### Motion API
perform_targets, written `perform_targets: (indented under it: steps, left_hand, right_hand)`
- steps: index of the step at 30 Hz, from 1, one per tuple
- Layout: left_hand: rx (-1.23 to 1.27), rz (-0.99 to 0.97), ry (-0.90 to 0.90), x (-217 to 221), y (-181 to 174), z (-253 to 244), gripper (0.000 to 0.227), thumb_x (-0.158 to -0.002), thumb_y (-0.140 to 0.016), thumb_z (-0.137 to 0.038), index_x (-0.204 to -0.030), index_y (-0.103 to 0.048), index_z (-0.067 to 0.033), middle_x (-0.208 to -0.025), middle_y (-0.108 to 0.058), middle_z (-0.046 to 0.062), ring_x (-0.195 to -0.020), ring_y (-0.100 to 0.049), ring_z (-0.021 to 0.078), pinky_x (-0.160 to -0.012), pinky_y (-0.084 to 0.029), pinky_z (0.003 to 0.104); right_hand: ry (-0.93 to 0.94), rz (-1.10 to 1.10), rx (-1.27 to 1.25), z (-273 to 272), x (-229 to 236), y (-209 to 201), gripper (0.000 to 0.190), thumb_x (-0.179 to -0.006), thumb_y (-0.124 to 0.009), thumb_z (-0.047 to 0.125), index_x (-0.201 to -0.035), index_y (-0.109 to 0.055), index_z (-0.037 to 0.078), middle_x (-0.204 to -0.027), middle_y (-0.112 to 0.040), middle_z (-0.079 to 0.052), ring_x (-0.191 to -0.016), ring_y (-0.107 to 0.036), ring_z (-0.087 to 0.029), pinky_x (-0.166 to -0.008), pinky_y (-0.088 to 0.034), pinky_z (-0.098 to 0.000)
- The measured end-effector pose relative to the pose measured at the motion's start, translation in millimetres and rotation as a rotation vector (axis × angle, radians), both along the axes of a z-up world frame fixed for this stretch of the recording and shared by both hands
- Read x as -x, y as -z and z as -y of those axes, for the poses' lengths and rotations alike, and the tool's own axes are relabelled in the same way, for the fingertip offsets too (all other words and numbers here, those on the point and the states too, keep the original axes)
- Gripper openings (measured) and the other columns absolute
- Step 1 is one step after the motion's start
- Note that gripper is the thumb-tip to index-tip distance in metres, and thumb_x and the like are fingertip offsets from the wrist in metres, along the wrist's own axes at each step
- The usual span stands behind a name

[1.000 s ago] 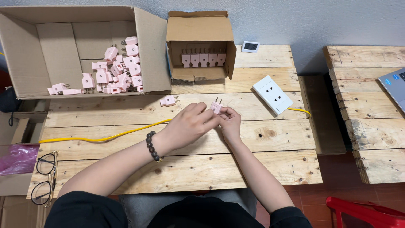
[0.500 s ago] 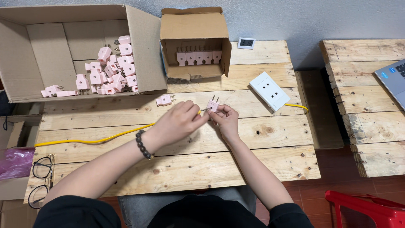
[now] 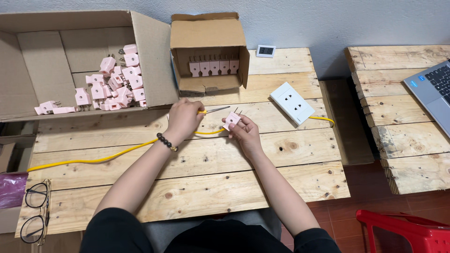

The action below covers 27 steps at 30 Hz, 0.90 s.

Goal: The person assembles a pink electrical plug onto a yellow cable using a screwdriver to tighten the internal screws. They then plug the cable into a white power strip to test the connection before unplugging it and continuing to work on the plug assembly.

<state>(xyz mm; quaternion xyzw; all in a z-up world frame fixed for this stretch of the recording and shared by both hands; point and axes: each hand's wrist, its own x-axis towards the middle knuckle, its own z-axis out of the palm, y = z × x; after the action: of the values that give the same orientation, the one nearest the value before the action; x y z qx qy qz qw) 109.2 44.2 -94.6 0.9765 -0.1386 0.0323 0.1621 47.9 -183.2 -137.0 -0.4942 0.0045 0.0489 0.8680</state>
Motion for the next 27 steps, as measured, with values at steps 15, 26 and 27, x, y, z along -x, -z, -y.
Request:
perform_targets:
  steps: [15, 26, 27]
  left_hand:
    - [0.42, 0.041, 0.527, 103, -1, 54, 0.017, -0.097, -0.065, -0.017, -0.106, -0.077, -0.0101, -0.105, -0.078, 0.01, -0.1, -0.073, 0.0333, -0.079, -0.061, 0.045]
    - [0.814, 0.273, 0.437, 106, 18, 46, 0.047, -0.092, -0.078, -0.015, -0.137, -0.068, -0.0119, -0.12, -0.066, 0.008, -0.092, -0.072, 0.0241, -0.08, -0.062, 0.033]
    - [0.865, 0.321, 0.46, 108, 14, 46, 0.039, -0.091, -0.078, -0.009, -0.129, -0.073, -0.0059, -0.115, -0.068, 0.01, -0.085, -0.073, 0.0243, -0.075, -0.063, 0.032]
  right_hand:
    - [-0.166, 0.041, -0.305, 13, -5, 10, 0.054, -0.08, -0.089, 0.021, -0.115, -0.055, -0.001, -0.091, -0.073, -0.023, -0.069, -0.076, -0.019, -0.054, -0.066, -0.0275]
    - [-0.44, -0.038, 0.004, 18, -2, 28, 0.04, -0.095, -0.071, 0.04, -0.083, -0.059, 0.004, -0.059, -0.061, -0.012, -0.049, -0.067, -0.021, -0.039, -0.051, -0.0244]
    - [-0.532, -0.007, 0.055, 22, -2, 27, 0.043, -0.097, -0.069, 0.04, -0.077, -0.061, 0.003, -0.048, -0.053, -0.01, -0.049, -0.068, -0.027, -0.04, -0.05, -0.0257]
